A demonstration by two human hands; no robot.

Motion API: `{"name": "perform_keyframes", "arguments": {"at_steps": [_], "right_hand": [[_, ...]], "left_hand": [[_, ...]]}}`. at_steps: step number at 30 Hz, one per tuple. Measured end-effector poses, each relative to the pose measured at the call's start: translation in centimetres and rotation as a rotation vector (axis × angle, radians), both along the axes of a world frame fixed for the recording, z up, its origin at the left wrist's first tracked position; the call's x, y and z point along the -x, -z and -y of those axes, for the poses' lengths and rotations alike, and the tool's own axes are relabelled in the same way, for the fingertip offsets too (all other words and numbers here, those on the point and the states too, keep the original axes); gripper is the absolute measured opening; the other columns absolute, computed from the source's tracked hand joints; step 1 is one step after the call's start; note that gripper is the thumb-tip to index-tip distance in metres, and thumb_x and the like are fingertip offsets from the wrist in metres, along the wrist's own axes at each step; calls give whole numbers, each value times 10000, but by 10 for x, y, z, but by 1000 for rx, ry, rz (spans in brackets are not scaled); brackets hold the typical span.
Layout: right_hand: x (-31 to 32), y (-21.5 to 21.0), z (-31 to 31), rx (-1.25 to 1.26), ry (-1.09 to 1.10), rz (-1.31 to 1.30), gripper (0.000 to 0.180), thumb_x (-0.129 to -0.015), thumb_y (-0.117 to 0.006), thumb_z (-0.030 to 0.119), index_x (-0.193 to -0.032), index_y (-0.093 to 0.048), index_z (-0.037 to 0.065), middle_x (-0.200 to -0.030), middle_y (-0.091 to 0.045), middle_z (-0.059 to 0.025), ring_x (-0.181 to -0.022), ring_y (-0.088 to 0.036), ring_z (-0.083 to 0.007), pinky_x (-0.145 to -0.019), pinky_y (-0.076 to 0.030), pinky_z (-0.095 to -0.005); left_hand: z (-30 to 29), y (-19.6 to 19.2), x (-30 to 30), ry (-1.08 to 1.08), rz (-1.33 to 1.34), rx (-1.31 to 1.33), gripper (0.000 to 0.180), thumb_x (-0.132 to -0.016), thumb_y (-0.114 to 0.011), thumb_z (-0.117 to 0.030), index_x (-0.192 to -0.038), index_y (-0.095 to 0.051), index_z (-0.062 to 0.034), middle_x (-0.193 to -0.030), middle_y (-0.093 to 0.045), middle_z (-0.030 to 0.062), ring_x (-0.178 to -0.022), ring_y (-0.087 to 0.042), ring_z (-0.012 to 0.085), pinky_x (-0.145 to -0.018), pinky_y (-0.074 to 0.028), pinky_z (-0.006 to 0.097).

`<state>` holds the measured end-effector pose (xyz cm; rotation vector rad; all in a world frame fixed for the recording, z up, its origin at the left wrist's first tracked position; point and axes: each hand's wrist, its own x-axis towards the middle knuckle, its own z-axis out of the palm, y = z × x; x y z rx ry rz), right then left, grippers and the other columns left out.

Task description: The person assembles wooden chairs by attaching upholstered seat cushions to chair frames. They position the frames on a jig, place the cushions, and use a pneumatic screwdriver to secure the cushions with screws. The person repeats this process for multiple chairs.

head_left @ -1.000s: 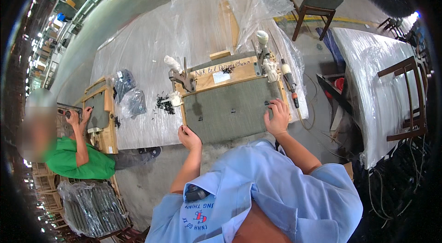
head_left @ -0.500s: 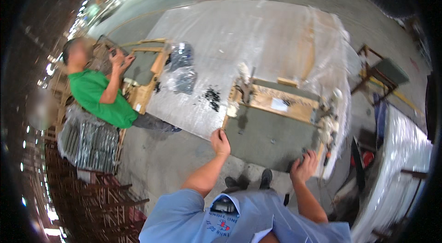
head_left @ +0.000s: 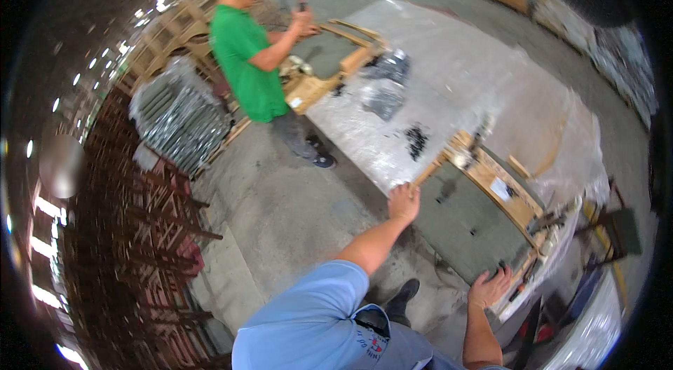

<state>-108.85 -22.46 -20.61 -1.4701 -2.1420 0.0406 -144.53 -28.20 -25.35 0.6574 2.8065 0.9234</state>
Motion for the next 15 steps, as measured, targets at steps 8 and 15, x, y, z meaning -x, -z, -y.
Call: {"name": "perform_keyframes", "arguments": {"at_steps": [8,15], "right_hand": [[-20,7,11,-147,63,442,419,-933,-596,202,-1260,-568,-59,-1355,-558,-219,-1311,-491,-356,-1124,-367,-444],[134,125,122,155,-529,603,405,-950,-591,247,-1261,-581,-12,-1285,-612,-151,-1199,-567,-303,-1033,-440,-434]], "left_hand": [[226,32,-69,571,362,-59,364,-926,-629,-355,-1129,-574,-58,-1182,-620,222,-1129,-578,425,-863,-496,530],[758,187,-78,-288,601,208,292,-868,-599,-260,-995,-716,-25,-1012,-711,204,-939,-674,343,-819,-516,519]]}}
